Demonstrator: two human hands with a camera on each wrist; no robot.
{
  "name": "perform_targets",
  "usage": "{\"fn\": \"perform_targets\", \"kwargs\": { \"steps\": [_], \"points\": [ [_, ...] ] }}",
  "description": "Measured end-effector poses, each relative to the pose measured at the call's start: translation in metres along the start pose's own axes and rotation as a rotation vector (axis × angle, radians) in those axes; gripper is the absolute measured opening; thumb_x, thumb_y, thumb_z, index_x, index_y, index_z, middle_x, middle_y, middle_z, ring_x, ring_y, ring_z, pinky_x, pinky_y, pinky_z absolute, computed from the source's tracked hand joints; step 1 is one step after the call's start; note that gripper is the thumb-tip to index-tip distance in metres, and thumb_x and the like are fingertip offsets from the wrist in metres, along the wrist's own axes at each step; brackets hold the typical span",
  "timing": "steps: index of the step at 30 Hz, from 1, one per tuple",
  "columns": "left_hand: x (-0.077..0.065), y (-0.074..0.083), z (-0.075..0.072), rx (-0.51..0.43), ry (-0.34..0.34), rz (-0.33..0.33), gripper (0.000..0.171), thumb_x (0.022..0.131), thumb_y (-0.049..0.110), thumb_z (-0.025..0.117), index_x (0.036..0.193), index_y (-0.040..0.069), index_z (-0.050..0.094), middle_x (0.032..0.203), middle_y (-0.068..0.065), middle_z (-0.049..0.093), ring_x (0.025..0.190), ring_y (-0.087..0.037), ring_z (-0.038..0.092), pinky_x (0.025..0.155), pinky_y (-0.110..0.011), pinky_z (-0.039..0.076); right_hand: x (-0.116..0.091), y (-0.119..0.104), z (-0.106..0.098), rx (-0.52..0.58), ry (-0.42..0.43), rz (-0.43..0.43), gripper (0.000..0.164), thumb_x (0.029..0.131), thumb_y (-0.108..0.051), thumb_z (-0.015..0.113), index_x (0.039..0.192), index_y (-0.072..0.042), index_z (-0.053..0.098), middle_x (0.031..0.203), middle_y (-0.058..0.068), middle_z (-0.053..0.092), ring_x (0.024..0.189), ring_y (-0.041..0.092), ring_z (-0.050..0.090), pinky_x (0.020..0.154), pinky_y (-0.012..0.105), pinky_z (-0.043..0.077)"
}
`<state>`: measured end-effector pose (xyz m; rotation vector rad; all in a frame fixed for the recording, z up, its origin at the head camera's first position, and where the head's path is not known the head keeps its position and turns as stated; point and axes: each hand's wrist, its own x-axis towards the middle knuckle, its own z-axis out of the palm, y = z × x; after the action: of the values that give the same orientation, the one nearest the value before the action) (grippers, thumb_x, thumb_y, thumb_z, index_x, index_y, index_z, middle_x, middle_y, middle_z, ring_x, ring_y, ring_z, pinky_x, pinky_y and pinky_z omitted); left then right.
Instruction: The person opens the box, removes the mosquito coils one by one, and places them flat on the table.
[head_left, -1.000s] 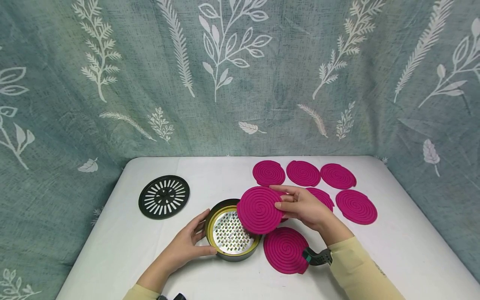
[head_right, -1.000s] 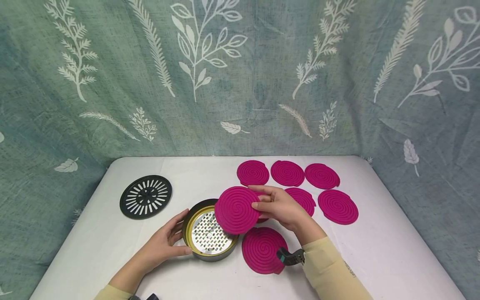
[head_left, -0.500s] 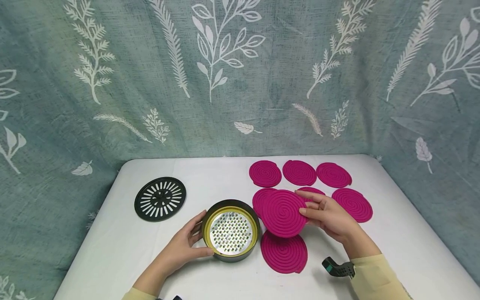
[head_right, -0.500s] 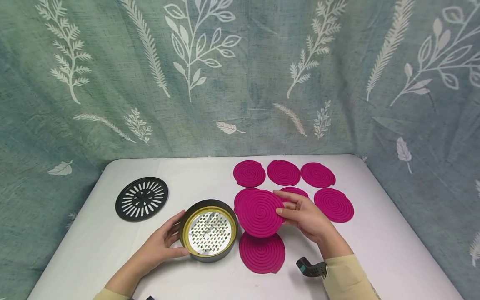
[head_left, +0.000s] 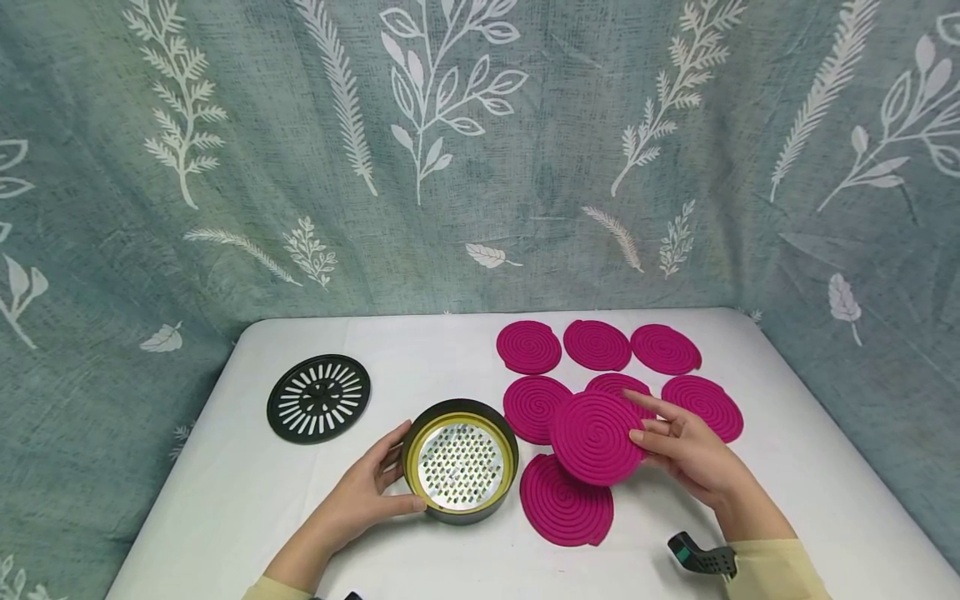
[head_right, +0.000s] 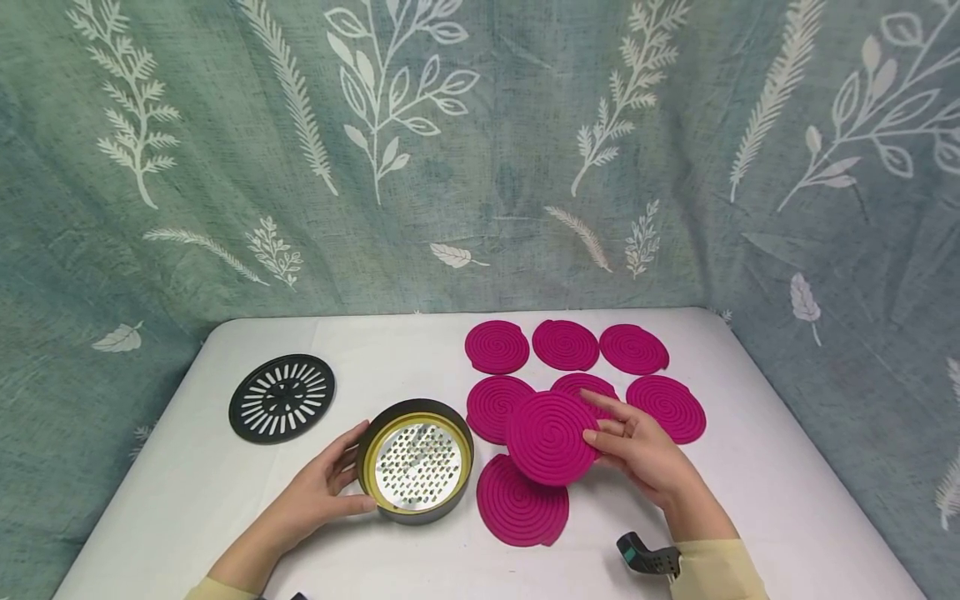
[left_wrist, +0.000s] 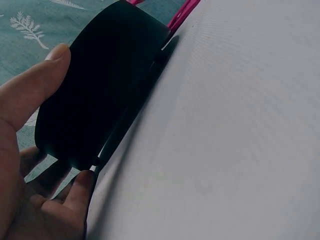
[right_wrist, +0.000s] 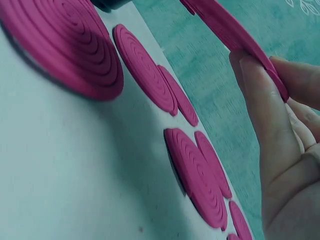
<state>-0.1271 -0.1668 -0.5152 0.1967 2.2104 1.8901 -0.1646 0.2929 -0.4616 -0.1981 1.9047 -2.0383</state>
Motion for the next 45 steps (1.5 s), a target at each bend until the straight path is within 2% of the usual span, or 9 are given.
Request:
{"fn": "perform_targets", "kwargs": {
  "steps": [5, 11, 16, 21, 34, 40, 45],
  "points": [
    [0.0, 0.0, 0.001, 0.001, 0.0, -0.005, 0.113, 0.059, 0.021, 0.097, 0.154, 0.024, 0.035, 0.156, -0.001, 0.033, 0.143, -0.022, 0.033, 0.11, -0.022, 0.038, -0.011, 0.005, -0.011, -0.022, 0.021, -0.007, 0.061, 0.096, -0.003, 0.063, 0.151, -0.004, 0.036, 0.097, 0.01, 0.069, 0.085, 0.017, 0.07, 0.081, 0.037, 0.062],
    [0.0, 0.001, 0.002, 0.005, 0.004, -0.018, 0.114, 0.059, 0.021, 0.097, 0.154, 0.024, 0.034, 0.156, -0.002, 0.033, 0.142, -0.023, 0.034, 0.109, -0.021, 0.039, -0.021, 0.011, -0.026, -0.02, 0.002, -0.039, 0.057, 0.098, 0.0, 0.058, 0.15, -0.002, 0.037, 0.111, 0.013, 0.069, 0.093, 0.019, 0.07, 0.082, 0.04, 0.061],
    [-0.001, 0.003, 0.0, 0.019, 0.005, -0.019, 0.113, 0.059, 0.022, 0.097, 0.153, 0.027, 0.035, 0.156, -0.002, 0.033, 0.142, -0.024, 0.035, 0.109, -0.021, 0.04, -0.027, 0.017, -0.036, 0.005, 0.008, -0.056, 0.055, 0.098, 0.004, 0.056, 0.149, -0.001, 0.037, 0.112, 0.011, 0.07, 0.094, 0.019, 0.07, 0.082, 0.04, 0.06],
    [-0.001, 0.002, -0.001, 0.019, 0.002, -0.019, 0.113, 0.059, 0.022, 0.097, 0.153, 0.027, 0.035, 0.157, -0.001, 0.033, 0.142, -0.023, 0.034, 0.109, -0.021, 0.039, -0.033, 0.022, -0.044, 0.027, 0.029, -0.037, 0.054, 0.098, 0.004, 0.056, 0.149, -0.002, 0.038, 0.116, 0.01, 0.07, 0.098, 0.022, 0.07, 0.084, 0.042, 0.059],
    [0.001, 0.001, 0.001, 0.05, 0.017, -0.029, 0.116, 0.056, 0.028, 0.098, 0.154, 0.027, 0.035, 0.156, -0.001, 0.034, 0.142, -0.023, 0.035, 0.108, -0.021, 0.04, -0.05, 0.028, -0.062, 0.044, 0.005, 0.016, 0.049, 0.099, 0.004, 0.053, 0.145, -0.014, 0.048, 0.112, 0.012, 0.07, 0.096, 0.02, 0.07, 0.084, 0.041, 0.06],
    [0.0, 0.003, 0.001, 0.025, 0.02, -0.03, 0.114, 0.057, 0.023, 0.097, 0.153, 0.027, 0.035, 0.156, -0.002, 0.034, 0.142, -0.024, 0.035, 0.108, -0.022, 0.04, -0.056, 0.032, -0.066, 0.065, 0.0, 0.036, 0.05, 0.099, 0.003, 0.053, 0.146, -0.012, 0.046, 0.111, 0.013, 0.07, 0.096, 0.02, 0.07, 0.085, 0.042, 0.059],
    [0.0, 0.001, 0.0, 0.031, 0.009, -0.029, 0.115, 0.057, 0.026, 0.097, 0.153, 0.028, 0.034, 0.156, -0.002, 0.034, 0.142, -0.023, 0.035, 0.108, -0.021, 0.04, -0.056, 0.04, -0.065, 0.028, 0.019, 0.076, 0.049, 0.099, 0.0, 0.056, 0.145, -0.016, 0.049, 0.114, 0.013, 0.07, 0.099, 0.023, 0.07, 0.087, 0.046, 0.057]
  ]
}}
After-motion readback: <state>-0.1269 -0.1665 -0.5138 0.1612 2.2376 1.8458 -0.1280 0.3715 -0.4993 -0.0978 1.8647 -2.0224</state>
